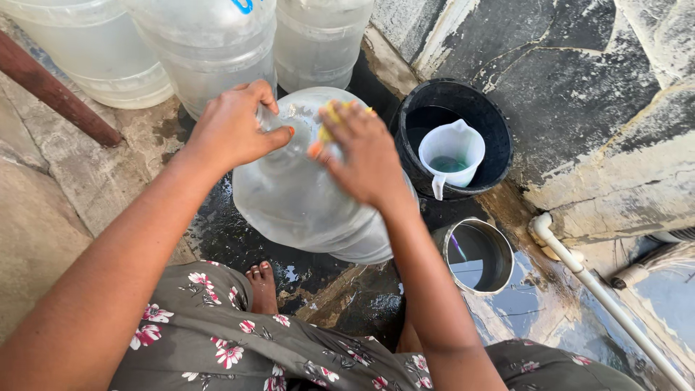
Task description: The person scrubs the exterior of a large transparent water dispenser bottle with a yellow sponge, then rinses it by shaking water inside. The cleaned bottle is placed upright among other similar bottles.
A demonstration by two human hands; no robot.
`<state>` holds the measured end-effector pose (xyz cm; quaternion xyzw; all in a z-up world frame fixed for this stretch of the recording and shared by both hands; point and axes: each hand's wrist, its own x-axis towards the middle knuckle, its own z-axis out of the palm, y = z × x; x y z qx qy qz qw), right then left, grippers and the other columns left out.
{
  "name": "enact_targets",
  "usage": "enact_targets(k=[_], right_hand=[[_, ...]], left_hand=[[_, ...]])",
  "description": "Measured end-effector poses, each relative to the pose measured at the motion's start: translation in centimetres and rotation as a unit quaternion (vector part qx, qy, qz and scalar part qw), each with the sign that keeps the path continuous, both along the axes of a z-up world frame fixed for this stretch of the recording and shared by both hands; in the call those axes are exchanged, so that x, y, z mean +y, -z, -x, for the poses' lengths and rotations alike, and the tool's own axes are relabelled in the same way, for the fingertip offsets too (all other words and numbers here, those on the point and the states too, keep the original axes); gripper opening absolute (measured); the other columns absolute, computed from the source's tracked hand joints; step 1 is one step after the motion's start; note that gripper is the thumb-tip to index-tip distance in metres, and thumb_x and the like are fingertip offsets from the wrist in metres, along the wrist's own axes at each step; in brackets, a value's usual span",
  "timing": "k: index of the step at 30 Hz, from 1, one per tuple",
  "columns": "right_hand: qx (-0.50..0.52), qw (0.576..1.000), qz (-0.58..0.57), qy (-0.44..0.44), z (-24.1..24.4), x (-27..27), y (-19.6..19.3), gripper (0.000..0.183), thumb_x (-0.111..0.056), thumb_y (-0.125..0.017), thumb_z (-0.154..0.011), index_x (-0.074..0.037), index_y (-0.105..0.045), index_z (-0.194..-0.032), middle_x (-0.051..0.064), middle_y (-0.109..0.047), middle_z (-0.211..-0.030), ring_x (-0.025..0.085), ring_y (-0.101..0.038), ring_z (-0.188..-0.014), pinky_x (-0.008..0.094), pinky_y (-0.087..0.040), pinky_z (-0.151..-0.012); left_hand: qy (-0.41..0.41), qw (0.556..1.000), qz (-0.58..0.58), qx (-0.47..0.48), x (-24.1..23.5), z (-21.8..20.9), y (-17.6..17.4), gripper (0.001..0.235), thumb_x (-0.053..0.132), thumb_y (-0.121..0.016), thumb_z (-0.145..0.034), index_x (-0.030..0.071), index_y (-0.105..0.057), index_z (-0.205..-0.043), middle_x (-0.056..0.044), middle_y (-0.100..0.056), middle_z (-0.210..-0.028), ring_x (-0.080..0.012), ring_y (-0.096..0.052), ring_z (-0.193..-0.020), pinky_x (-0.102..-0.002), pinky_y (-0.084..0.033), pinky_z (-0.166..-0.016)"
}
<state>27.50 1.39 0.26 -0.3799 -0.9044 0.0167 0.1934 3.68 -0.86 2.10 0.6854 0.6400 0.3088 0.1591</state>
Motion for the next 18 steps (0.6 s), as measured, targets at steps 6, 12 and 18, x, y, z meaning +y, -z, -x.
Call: enact_targets(k=[6,12,18], right_hand=[[-0.084,0.995,-0.049,0.035,2.3,-6.6,1.1,0.103,-0.081,-0.046,-0.086,-0.001,-0.044,-0.151,0.021,-0.04,-0.158,0.041,-0.028,-0.15,0.056,-0.017,-0.122],[-0.054,0.994,-0.064,-0.066,3.9,-13.5,3.1,0.11,-0.084,-0.042,-0.089,0.002,-0.043,-0.157,0.02,-0.041,-0.165,0.037,-0.028,-0.159,0.051,-0.018,-0.132],[0.031,0.999,-0.023,0.032,-1.0,-7.0,3.7,0.1,-0.079,-0.043,-0.092,-0.005,-0.034,-0.159,0.02,-0.031,-0.168,0.043,-0.017,-0.16,0.061,-0.006,-0.128]], left_hand=[[-0.009,1.0,-0.03,0.006,-0.4,-0.4,0.3,0.044,0.039,-0.085,-0.074,0.008,-0.067,-0.1,-0.018,-0.072,-0.096,-0.0355,-0.072,-0.085,-0.046,-0.056,-0.081],[0.008,1.0,-0.006,0.001,-0.6,1.1,0.6,0.046,0.041,-0.084,-0.075,0.008,-0.066,-0.101,-0.018,-0.072,-0.102,-0.0353,-0.073,-0.087,-0.046,-0.056,-0.08],[0.038,0.999,-0.02,0.022,0.1,1.8,0.8,0.05,0.042,-0.086,-0.076,0.007,-0.066,-0.106,-0.022,-0.072,-0.104,-0.0365,-0.072,-0.089,-0.046,-0.056,-0.081]])
